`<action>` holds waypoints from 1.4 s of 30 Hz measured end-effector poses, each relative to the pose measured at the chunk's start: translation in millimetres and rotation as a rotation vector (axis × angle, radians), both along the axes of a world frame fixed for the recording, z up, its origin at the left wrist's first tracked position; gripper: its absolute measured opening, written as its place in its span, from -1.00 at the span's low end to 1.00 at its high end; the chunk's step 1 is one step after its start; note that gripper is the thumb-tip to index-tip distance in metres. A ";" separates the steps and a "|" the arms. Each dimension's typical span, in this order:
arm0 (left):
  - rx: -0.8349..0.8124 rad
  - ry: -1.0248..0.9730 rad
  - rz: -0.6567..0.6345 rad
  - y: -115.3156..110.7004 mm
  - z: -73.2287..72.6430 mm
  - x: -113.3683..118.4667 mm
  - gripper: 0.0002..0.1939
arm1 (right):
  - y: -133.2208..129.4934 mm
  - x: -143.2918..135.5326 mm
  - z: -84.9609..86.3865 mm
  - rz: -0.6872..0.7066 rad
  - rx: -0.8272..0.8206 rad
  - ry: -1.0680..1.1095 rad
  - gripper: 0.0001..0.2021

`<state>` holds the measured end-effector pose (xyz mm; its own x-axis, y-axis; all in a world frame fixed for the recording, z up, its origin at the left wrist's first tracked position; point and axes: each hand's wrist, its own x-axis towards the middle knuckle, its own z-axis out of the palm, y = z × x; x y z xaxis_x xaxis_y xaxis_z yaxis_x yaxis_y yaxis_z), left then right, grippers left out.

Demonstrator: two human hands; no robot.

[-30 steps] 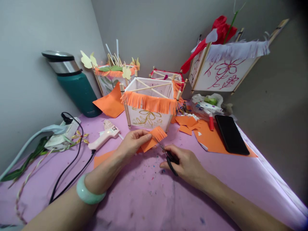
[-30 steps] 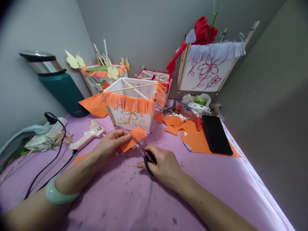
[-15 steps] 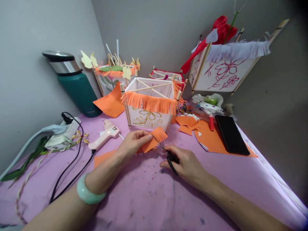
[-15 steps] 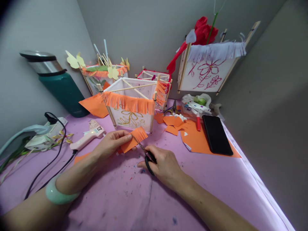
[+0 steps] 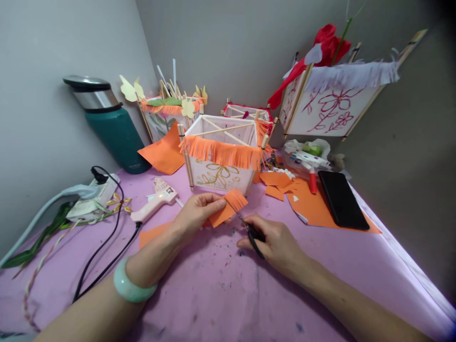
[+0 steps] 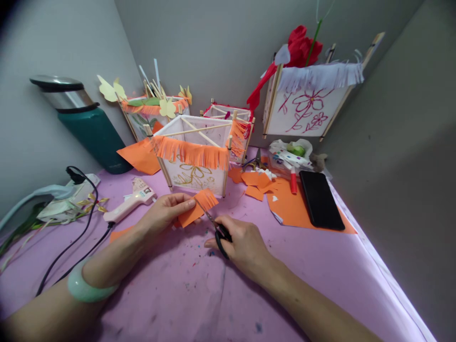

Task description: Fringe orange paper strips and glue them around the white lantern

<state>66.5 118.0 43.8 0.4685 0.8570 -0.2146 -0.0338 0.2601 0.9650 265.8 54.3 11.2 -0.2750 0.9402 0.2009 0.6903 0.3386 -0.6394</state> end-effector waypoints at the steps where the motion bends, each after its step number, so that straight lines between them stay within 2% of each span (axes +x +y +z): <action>1: 0.001 0.002 -0.002 0.2 0.0 -0.2 -0.77 | -0.4 0.2 0.0 -0.002 0.005 -0.002 -0.71; 9: -0.009 -0.026 -0.006 0.7 -2.8 -1.4 -0.76 | -1.8 0.5 2.5 -0.006 -0.004 -0.021 -0.68; 17: -0.011 -0.083 0.100 2.1 0.0 -2.7 -0.77 | -1.8 0.5 3.6 0.002 -0.010 -0.032 -0.67; 23: 0.022 -0.108 0.139 4.4 -3.2 -4.1 -0.77 | -2.6 0.0 6.5 0.011 -0.002 -0.048 -0.69; 42: -0.034 -0.121 0.095 -0.1 0.2 0.1 -0.79 | -2.4 -0.1 6.1 0.011 0.011 -0.059 -0.71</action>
